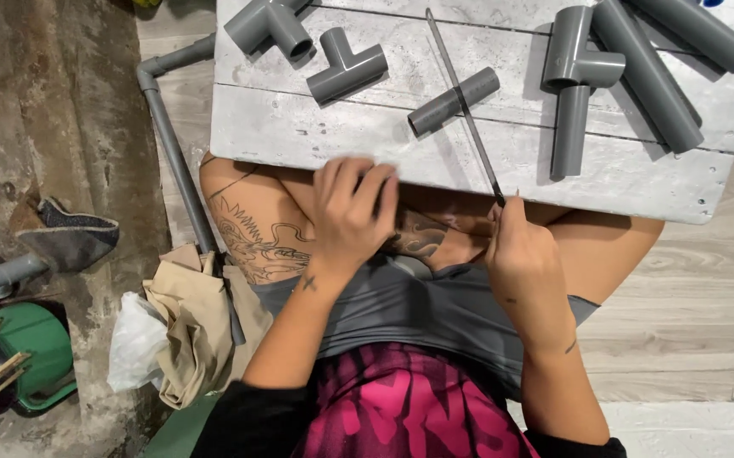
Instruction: A person uses a hacksaw to cut through a small PVC pipe segment on a wooden board.
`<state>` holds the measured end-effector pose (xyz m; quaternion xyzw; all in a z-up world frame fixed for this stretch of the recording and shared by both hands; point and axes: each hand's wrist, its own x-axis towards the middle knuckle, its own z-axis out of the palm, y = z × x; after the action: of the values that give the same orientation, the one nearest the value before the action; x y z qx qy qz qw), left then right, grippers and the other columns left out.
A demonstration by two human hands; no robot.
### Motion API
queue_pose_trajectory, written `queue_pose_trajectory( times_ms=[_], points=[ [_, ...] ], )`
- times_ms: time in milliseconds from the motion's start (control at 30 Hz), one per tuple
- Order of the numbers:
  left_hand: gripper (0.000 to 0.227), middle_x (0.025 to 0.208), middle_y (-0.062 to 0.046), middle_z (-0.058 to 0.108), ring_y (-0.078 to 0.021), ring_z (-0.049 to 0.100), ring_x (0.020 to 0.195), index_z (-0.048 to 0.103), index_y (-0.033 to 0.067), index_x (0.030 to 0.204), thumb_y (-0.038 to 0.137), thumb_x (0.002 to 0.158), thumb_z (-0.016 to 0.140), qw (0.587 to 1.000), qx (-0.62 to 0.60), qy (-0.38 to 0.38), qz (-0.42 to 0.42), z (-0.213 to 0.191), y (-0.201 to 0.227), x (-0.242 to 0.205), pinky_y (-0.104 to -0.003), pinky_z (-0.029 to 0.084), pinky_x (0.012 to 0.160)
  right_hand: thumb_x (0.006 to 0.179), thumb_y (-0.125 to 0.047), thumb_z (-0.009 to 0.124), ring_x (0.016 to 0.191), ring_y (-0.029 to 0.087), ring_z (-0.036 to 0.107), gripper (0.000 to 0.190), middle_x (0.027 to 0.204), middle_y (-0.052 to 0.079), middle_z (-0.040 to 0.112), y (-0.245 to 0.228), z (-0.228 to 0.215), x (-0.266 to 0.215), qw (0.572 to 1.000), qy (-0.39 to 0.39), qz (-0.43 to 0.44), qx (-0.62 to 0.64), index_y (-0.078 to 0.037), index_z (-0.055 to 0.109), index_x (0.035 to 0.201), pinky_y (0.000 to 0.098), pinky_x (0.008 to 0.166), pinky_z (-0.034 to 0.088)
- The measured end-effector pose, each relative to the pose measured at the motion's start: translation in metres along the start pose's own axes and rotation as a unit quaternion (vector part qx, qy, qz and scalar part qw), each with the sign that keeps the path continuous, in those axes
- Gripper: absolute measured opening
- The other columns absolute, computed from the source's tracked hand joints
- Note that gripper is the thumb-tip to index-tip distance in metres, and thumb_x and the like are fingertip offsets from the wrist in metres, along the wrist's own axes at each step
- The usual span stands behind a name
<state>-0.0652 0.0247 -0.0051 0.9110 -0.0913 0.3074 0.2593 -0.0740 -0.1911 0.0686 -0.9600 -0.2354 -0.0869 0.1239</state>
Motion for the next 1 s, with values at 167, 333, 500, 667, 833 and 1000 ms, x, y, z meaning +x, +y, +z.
queue_pose_trajectory(
  times_ms=[167,333,500,667,833,1000],
  points=[
    [0.025,0.101,-0.008,0.061,-0.0296,0.061,0.104,0.071,0.0121,0.114,0.02,0.091,0.073,0.99,0.081,-0.077,-0.083,-0.018,-0.004,-0.055,-0.045,0.045,0.093,0.109,0.006,0.05,0.04,0.017,0.034,0.025,0.049,0.001,0.029,0.0,0.005,0.002,1.0,-0.005,0.006,0.022,-0.002,0.055,0.086,0.0255,0.04,0.035],
    [0.045,0.135,-0.031,0.054,-0.0487,0.041,0.14,0.067,0.0003,0.124,0.022,0.086,0.077,0.958,0.169,-0.163,-0.165,-0.028,-0.002,-0.065,-0.06,0.028,0.111,0.109,0.006,0.047,0.038,0.018,0.031,0.023,0.047,0.004,0.032,0.003,0.008,-0.001,0.994,-0.031,0.051,0.088,0.0,0.051,0.087,0.0304,0.039,0.033],
    [0.053,0.13,-0.044,0.054,-0.0582,0.043,0.138,0.067,0.0004,0.122,0.038,0.086,0.078,0.939,0.198,-0.209,-0.19,-0.003,-0.009,-0.079,-0.068,0.013,0.119,0.113,-0.007,0.041,0.037,0.021,0.039,0.024,0.047,0.012,0.044,0.008,0.014,0.0,0.962,-0.161,0.185,0.119,0.0,0.051,0.093,0.0343,0.039,0.035],
    [0.051,0.122,-0.042,0.058,-0.0578,0.049,0.132,0.07,-0.0004,0.113,0.038,0.081,0.079,0.932,0.211,-0.209,-0.206,0.011,-0.035,-0.083,-0.067,0.013,0.12,0.114,-0.015,0.036,0.042,0.021,0.05,0.025,0.053,0.01,0.052,0.008,0.007,0.006,0.935,-0.238,0.234,0.119,-0.004,0.051,0.098,0.0334,0.041,0.04],
    [0.047,0.102,-0.036,0.066,-0.0535,0.059,0.119,0.075,0.0009,0.092,0.047,0.083,0.071,0.918,0.214,-0.247,-0.224,0.013,-0.039,-0.065,-0.067,0.014,0.116,0.112,-0.018,0.032,0.047,0.025,0.058,0.025,0.057,0.012,0.058,0.015,0.017,0.002,0.921,-0.265,0.256,0.125,-0.005,0.051,0.102,0.0364,0.042,0.045],
    [0.021,0.083,-0.018,0.073,-0.0368,0.072,0.08,0.076,0.0062,0.102,0.023,0.094,0.066,0.935,-0.04,-0.348,-0.05,0.002,-0.009,-0.037,-0.046,0.055,0.076,0.111,-0.013,0.032,0.051,0.031,0.064,0.022,0.059,0.018,0.062,0.006,0.009,0.005,0.929,-0.255,0.238,0.12,-0.003,0.051,0.105,0.0409,0.045,0.05]
  ],
)
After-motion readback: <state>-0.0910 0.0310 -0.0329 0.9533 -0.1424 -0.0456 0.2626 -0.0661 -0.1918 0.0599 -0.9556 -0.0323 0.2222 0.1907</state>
